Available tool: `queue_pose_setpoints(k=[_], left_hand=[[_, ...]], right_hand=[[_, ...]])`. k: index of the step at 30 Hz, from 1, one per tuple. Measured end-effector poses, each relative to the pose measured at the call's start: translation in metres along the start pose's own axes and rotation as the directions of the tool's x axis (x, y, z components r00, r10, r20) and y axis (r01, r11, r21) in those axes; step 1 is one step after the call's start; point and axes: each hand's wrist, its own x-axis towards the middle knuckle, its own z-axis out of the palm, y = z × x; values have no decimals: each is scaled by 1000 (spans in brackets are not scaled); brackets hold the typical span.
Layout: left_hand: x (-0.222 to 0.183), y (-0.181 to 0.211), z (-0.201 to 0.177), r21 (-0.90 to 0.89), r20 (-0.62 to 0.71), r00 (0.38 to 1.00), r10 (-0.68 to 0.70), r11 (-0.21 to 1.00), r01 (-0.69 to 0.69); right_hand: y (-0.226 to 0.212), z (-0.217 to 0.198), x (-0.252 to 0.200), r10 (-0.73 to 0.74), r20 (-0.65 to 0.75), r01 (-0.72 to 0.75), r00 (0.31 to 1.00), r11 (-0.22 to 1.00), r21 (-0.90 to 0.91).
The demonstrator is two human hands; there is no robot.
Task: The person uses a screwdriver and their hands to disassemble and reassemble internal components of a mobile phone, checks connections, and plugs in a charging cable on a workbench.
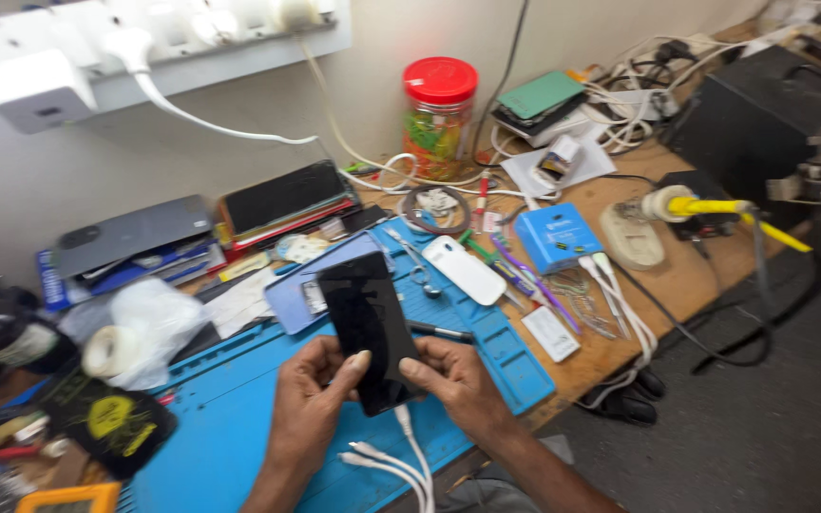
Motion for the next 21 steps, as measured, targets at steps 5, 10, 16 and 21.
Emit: queue_pose_setpoints(k=[5, 10, 16, 21], left_hand=[[-1, -8, 0, -23, -2, 999, 35, 999, -35], [-7, 7, -4, -20, 48, 998, 38, 999, -37], [-13, 21, 2, -108, 188, 979, 80, 992, -60], [-10, 9, -6, -306, 110, 990, 89, 951, -52]], right_hand=[[8, 0, 3, -9, 18, 8, 1000, 998, 59], [11, -1, 5, 12, -6, -11, 1000, 998, 62], [11, -1, 4, -27, -7, 27, 1000, 1000, 6], [14, 0, 0, 31, -80, -35, 996, 998, -51]])
